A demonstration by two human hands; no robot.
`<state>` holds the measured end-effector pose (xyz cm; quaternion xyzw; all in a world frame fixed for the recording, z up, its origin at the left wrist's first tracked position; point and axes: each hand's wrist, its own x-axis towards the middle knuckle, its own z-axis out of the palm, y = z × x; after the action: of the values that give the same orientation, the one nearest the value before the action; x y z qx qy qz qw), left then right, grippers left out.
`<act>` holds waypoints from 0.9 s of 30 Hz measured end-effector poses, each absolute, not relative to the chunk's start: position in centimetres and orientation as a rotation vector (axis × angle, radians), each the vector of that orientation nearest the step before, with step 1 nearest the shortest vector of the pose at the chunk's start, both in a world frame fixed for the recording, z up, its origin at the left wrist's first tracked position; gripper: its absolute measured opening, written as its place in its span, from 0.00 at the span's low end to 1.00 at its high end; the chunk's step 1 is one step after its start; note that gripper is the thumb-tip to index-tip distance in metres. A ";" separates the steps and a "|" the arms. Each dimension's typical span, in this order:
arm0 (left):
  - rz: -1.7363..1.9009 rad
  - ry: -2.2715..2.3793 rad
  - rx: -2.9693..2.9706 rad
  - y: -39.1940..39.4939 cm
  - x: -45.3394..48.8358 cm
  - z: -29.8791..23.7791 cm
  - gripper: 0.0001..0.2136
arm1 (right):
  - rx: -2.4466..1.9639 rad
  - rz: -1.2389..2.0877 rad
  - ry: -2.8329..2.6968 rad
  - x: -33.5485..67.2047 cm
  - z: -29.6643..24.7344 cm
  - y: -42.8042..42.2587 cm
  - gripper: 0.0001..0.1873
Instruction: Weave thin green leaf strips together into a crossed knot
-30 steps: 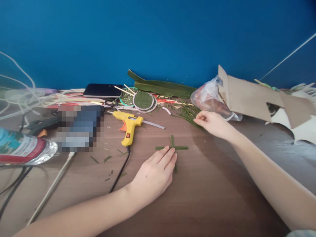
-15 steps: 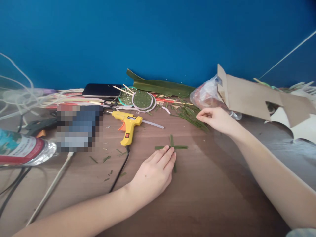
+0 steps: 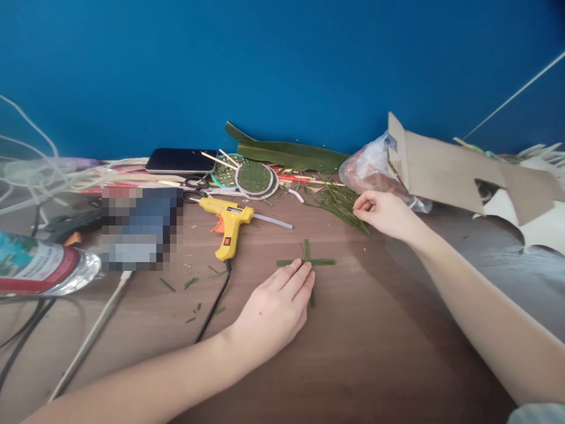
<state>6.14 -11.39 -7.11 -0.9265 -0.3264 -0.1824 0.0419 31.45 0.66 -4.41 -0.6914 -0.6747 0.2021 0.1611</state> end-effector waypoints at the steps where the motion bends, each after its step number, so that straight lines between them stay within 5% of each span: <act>1: -0.555 -1.000 -2.835 -11.4 6.2 -7.1 0.15 | -1.978 0.560 -1.929 31.4 -4.4 0.6 0.02; 8: -0.564 -1.001 -2.834 -11.4 6.1 -7.2 0.15 | -1.925 0.510 -1.865 31.2 -3.7 0.4 0.03; 15: -0.551 -1.024 -2.842 -11.3 6.1 -7.1 0.15 | -1.639 0.882 -1.831 29.7 -2.0 -1.1 0.11; 27: -0.498 -1.040 -2.837 -11.2 6.2 -6.8 0.15 | -1.519 1.184 -1.891 27.8 -3.3 -5.9 0.09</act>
<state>6.22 -11.17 -6.84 -0.9257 -0.3392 -0.1623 0.0395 27.77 -5.92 -3.29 -0.5491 -0.6835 0.4280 0.2193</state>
